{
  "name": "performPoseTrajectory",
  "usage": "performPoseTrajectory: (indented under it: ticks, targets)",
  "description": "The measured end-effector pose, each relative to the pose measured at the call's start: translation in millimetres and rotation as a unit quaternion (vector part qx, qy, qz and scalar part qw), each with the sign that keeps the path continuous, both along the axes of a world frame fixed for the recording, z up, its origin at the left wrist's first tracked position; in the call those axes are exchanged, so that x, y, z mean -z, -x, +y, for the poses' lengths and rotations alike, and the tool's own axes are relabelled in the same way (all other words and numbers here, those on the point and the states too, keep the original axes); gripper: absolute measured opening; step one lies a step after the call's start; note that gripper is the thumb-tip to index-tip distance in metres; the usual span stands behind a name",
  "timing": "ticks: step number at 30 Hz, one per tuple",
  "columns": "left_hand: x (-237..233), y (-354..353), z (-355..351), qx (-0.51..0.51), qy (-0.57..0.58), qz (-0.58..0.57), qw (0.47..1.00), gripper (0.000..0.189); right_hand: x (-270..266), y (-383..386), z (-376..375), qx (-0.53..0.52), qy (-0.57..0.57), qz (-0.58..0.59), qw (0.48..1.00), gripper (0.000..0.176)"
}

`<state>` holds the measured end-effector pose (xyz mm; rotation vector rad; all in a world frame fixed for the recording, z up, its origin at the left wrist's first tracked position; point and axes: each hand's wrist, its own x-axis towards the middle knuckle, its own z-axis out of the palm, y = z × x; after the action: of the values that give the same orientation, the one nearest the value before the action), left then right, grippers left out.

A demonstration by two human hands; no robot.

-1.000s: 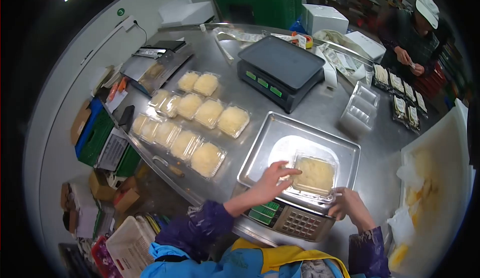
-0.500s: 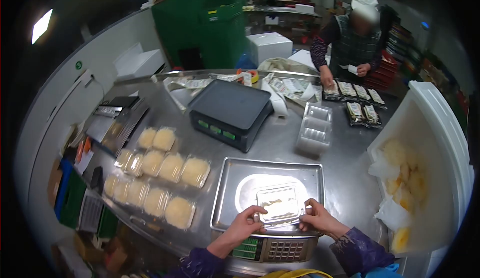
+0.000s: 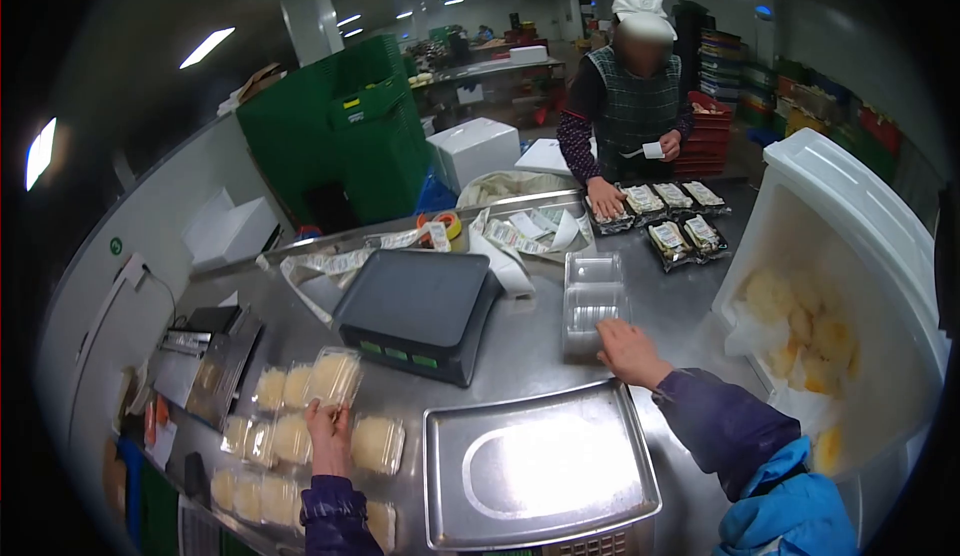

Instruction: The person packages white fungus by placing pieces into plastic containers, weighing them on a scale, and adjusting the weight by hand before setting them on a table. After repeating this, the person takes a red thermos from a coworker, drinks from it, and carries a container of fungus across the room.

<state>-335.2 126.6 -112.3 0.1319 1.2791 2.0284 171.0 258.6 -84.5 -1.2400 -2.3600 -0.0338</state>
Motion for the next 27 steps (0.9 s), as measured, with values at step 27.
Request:
performPoseTrajectory:
  ticks: [27]
  targets:
    - [-87.9, -223.5, -112.6, 0.347, 0.138, 0.384, 0.844, 0.049, -34.8, 29.3, -122.3, -0.183, -0.071, -0.032, 0.980, 0.019]
